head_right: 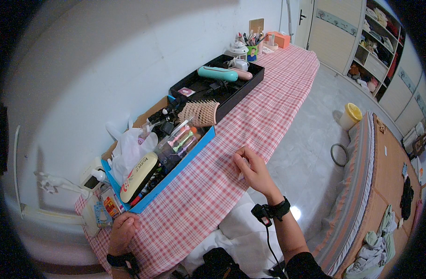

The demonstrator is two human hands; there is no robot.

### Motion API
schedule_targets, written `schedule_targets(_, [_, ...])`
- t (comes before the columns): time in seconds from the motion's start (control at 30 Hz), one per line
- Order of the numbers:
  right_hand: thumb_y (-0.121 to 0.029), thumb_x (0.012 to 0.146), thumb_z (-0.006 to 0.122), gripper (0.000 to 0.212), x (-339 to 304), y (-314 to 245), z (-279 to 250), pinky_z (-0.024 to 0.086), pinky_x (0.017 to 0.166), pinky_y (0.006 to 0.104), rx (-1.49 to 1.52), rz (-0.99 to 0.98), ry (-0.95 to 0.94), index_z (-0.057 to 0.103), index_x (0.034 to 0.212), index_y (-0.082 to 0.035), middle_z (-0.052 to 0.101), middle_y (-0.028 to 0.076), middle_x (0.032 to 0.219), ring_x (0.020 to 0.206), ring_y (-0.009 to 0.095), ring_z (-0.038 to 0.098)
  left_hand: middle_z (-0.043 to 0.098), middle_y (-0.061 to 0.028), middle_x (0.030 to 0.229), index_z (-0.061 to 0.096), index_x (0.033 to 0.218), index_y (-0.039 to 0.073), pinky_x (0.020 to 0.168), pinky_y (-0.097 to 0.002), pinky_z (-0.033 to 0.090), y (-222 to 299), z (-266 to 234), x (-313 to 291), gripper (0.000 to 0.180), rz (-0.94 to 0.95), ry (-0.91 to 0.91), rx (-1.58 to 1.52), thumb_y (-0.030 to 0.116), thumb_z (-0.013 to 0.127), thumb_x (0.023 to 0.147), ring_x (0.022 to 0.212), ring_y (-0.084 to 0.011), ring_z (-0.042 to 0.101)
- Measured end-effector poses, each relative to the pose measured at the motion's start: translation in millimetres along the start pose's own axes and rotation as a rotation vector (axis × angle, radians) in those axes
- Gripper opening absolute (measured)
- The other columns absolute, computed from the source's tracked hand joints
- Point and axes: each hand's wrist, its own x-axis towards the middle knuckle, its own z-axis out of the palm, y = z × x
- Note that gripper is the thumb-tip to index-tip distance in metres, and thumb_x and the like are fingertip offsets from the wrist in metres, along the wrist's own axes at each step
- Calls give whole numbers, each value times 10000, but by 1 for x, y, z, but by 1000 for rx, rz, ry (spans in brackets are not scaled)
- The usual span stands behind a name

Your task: Assembling a small flexible tripod on a desk.

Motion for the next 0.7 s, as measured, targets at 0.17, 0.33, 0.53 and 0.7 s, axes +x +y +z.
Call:
schedule_targets(0.17, [-191, 981, 473, 198, 0, 2, 0, 429, 603, 233, 15, -3, 2, 513, 908, -12, 504, -2, 753, 663, 74, 495, 581, -43, 791, 621, 957, -25, 664, -215, 398, -1, -1, -1, 216, -21, 6, -30, 54, 429, 899, 727, -93, 513])
schedule_targets(0.33, [-190, 980, 475, 195, 0, 2, 1, 429, 597, 230, 12, 9, 9, 515, 904, -15, 511, -2, 753, 661, 72, 498, 580, -38, 794, 621, 963, -24, 645, -198, 383, 1, 1, -1, 219, 15, -3, -9, 54, 425, 905, 717, -80, 501])
schedule_targets(0.53, [-186, 979, 478, 193, 0, -2, 0, 428, 595, 228, -7, 1, 10, 518, 901, -14, 511, -4, 741, 658, 71, 498, 578, -35, 795, 621, 960, -25, 652, -197, 377, 2, 1, -2, 214, -12, -5, -36, 52, 428, 906, 723, -75, 497])
schedule_targets(0.7, [-188, 979, 479, 194, 0, -2, 0, 428, 594, 228, -9, -1, 10, 519, 902, -15, 511, -4, 741, 658, 72, 497, 576, -33, 794, 621, 958, -24, 646, -195, 374, 0, 1, -1, 212, 0, 1, -19, 54, 430, 907, 710, -70, 487])
